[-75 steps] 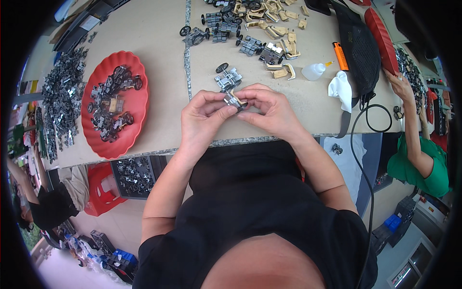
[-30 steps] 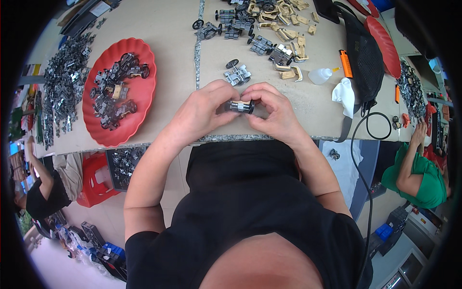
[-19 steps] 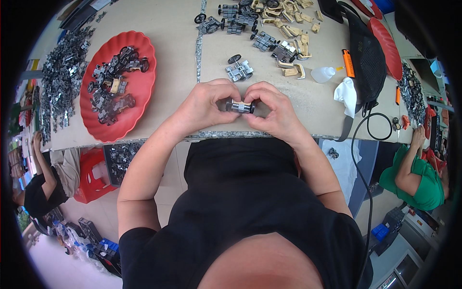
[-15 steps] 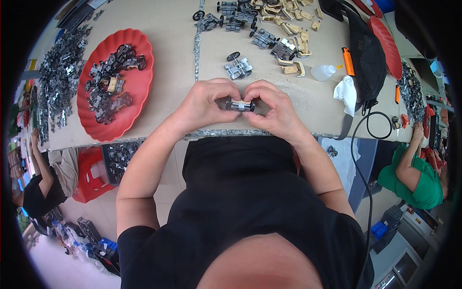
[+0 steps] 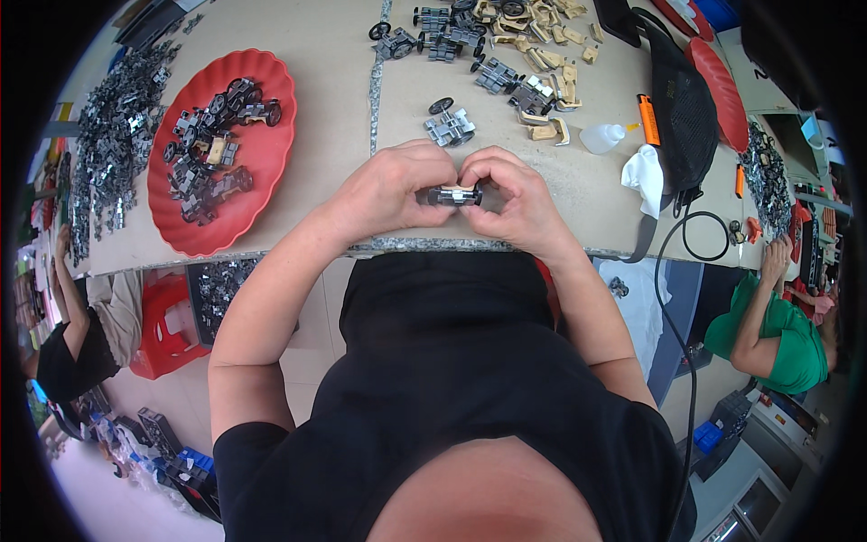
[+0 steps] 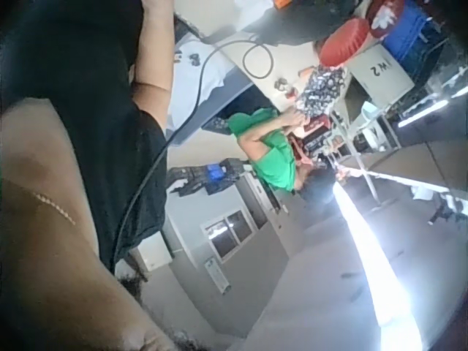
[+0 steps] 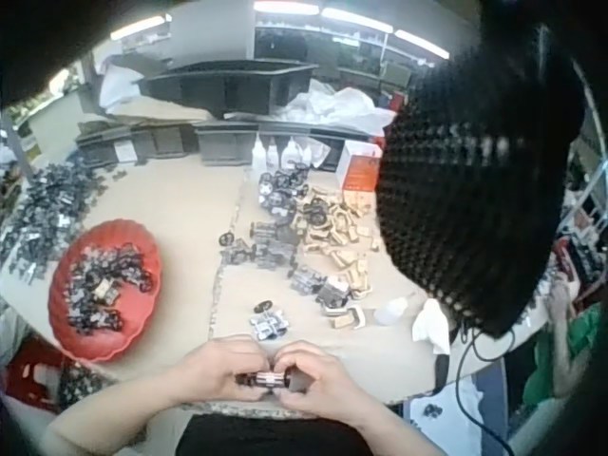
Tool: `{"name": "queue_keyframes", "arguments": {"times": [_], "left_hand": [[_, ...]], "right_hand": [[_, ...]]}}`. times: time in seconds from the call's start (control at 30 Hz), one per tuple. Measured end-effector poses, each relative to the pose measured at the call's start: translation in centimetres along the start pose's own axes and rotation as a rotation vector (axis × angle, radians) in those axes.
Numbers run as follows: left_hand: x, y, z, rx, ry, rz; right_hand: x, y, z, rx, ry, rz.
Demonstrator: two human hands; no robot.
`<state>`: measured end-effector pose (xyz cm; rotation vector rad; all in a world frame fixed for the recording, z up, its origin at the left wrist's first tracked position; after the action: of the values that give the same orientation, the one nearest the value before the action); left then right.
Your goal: Assembling small plastic components by applying glue and joining parts together at a workbench.
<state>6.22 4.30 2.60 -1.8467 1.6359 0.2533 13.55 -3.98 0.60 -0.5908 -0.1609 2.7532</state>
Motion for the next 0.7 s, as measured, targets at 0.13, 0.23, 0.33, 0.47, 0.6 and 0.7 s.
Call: {"name": "queue_keyframes", "arguments": {"times": [0.13,0.23,0.33,0.47,0.6,0.7], "left_hand": [[0.5,0.5,0.6,-0.020,0.067,-0.027],[0.8,0.8,0.8,-0.029,0.080,-0.043],[0.4,0.8,0.4,0.008,-0.001,-0.062],[-0.7,1.4,-1.8,0.154,-0.421,-0.152],[-0.3,2.1,-4.2,0.377,-0.794,-0.234],[0.8,2.3,-4.5,0.388,-0.844,-0.194]], "right_hand": [[0.2,0.1,-0.3,-0.015,-0.036,0.014],[0.3,0.2,-0.4,-0.048,-0.033,0.002],[0.3,0.0,-0.2,-0.056,-0.039,0.006],[-0.2,0.0,-1.0,0.088,-0.417,-0.071],[0.0,-0.3,-2.5,0.338,-0.468,-0.129],[0.4,-0.6,-2.6,0.350,-0.330,-0.065]]}}
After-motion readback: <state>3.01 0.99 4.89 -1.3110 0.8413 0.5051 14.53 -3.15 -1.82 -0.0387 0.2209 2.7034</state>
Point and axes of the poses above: each hand's wrist, its own y-axis away from the middle knuckle, its own x-axis out of the palm, z = x × y, the point moved 8 cm from there along -y, towards the middle knuckle, and after that the axes turned 5 degrees about y, right-handed, at the moved point
